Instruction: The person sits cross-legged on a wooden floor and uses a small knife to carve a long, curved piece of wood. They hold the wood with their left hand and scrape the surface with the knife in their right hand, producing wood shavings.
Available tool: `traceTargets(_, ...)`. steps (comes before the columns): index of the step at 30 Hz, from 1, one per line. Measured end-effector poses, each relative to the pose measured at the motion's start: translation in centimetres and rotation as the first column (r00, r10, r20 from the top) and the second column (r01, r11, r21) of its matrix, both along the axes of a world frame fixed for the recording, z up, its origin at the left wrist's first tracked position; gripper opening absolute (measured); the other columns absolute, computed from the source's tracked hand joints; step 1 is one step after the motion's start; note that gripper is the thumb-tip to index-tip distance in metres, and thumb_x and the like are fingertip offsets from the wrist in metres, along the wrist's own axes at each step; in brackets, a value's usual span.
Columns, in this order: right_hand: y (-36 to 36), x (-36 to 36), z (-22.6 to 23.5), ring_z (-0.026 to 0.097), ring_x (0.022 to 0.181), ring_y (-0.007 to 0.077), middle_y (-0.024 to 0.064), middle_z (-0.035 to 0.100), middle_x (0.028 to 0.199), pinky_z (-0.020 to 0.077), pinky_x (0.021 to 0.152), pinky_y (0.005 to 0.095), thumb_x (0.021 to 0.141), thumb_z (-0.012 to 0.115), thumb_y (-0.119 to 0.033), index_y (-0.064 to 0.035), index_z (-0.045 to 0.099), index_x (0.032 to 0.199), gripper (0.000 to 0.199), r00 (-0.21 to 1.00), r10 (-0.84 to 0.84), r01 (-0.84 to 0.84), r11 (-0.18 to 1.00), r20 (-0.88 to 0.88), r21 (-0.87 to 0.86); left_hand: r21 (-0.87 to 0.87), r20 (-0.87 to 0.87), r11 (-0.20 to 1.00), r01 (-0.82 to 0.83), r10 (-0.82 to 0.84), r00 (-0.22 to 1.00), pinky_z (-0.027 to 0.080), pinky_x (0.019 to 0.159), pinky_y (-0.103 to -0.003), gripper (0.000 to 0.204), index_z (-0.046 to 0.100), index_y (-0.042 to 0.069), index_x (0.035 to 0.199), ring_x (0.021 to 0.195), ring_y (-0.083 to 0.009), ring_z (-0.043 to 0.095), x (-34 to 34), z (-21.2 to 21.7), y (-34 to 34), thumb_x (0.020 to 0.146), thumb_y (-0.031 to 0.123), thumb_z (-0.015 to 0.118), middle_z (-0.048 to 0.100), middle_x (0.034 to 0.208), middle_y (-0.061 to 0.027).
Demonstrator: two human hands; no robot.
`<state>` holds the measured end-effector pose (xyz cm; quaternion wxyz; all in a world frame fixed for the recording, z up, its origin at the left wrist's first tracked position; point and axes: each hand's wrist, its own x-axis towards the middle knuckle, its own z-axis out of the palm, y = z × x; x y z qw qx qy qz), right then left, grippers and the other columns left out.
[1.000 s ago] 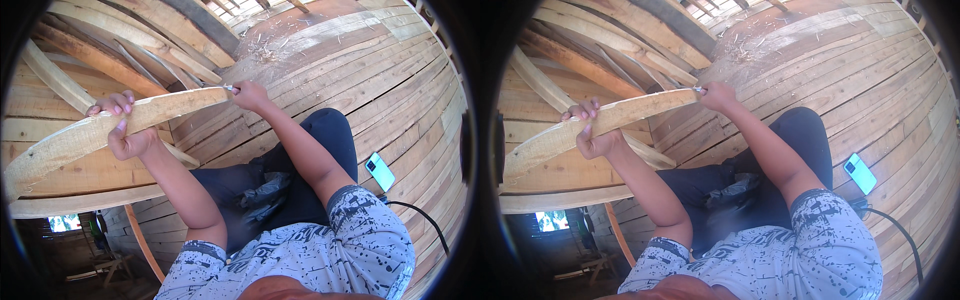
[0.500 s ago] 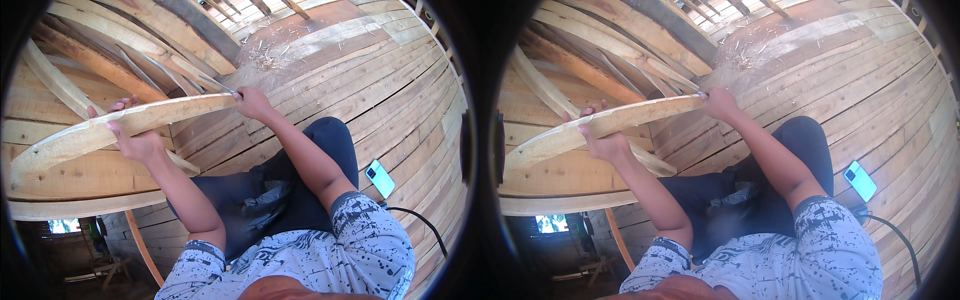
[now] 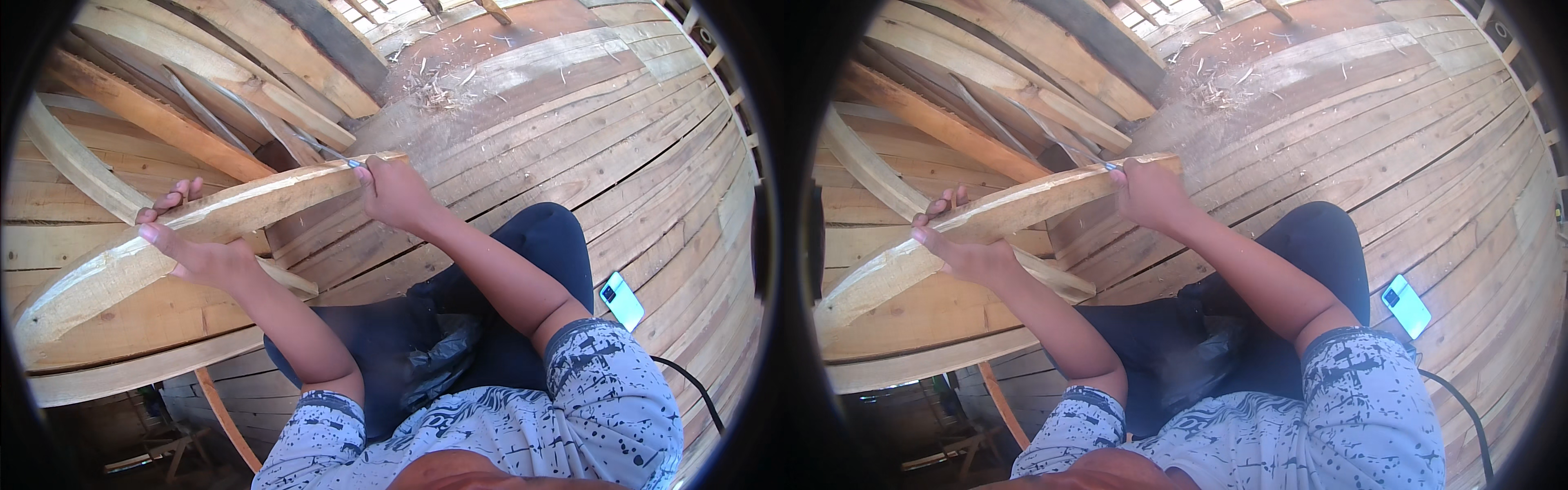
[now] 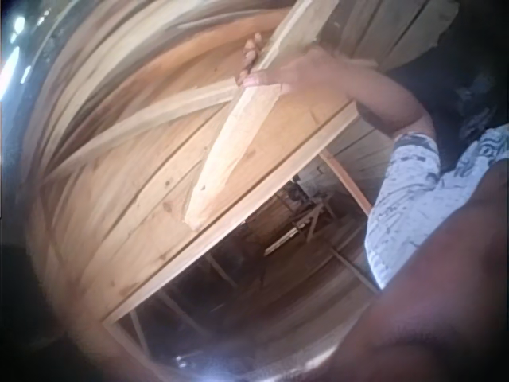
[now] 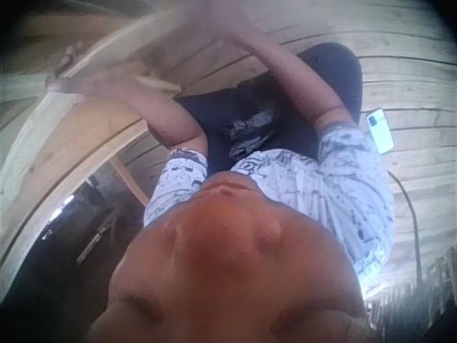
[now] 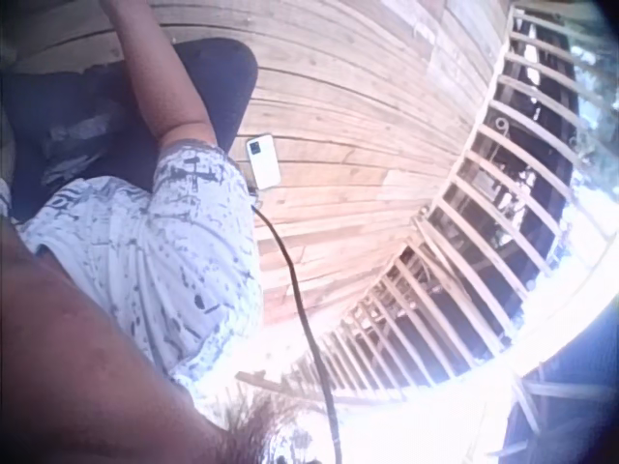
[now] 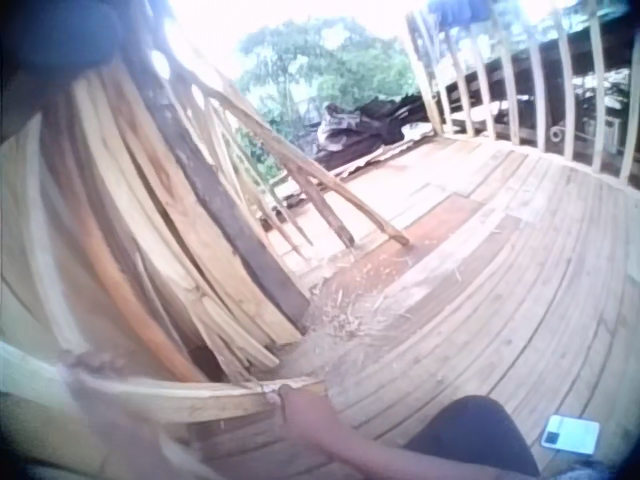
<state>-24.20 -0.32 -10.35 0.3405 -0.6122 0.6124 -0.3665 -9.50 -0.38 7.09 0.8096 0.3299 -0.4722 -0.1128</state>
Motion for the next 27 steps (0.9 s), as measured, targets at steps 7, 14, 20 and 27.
traceTargets(7,-0.3,0.9,1.1,0.060,0.075,0.0466,0.0253,0.062,0.074,0.0459,0.067,0.0543,0.101,0.043,-0.028,0.0014,0.057,0.083,0.037,1.000,-0.002,0.002,0.999,-0.003,-0.039,0.032,-0.113,0.999,-0.017,0.020,0.993,0.045,0.070,-0.035,0.041,0.048,0.005,0.101,0.077,-0.0188,0.049,2.5,-0.8,0.0,0.093,0.043,0.063,0.047,0.085,-0.0053)
traceTargets(14,-0.5,2.8,-0.2,0.056,0.063,0.0473,0.0242,0.056,0.062,0.0429,0.060,0.0542,0.101,0.043,-0.028,0.0010,0.054,0.083,0.035,1.000,-0.010,0.010,0.999,-0.019,-0.039,0.026,-0.159,0.999,-0.032,0.035,0.987,0.045,0.074,-0.034,0.039,0.048,0.005,0.102,0.076,-0.0178,0.048,3.7,-1.1,-0.7,0.093,0.040,0.063,0.046,0.084,-0.0044)
traceTargets(20,-1.8,1.7,-4.7,0.058,0.062,0.0471,0.0245,0.057,0.062,0.0444,0.057,0.0540,0.100,0.045,-0.028,0.0008,0.053,0.087,0.033,0.993,-0.034,0.023,0.995,-0.112,-0.093,0.070,-0.238,0.996,-0.054,0.069,0.969,0.044,0.070,-0.033,0.038,0.048,0.007,0.099,0.073,-0.0170,0.048,3.1,-1.0,-1.2,0.092,0.040,0.065,0.047,0.081,-0.0036)
traceTargets(27,-1.3,3.0,-3.7,0.060,0.065,0.0463,0.0253,0.059,0.065,0.0457,0.059,0.0545,0.100,0.045,-0.027,0.0002,0.053,0.087,0.032,0.986,-0.029,0.024,0.999,-0.162,-0.034,0.055,-0.228,0.997,-0.058,0.069,0.971,0.047,0.075,-0.035,0.036,0.047,0.005,0.098,0.075,-0.0182,0.047,3.8,-1.0,-1.2,0.092,0.036,0.065,0.047,0.083,-0.0050)
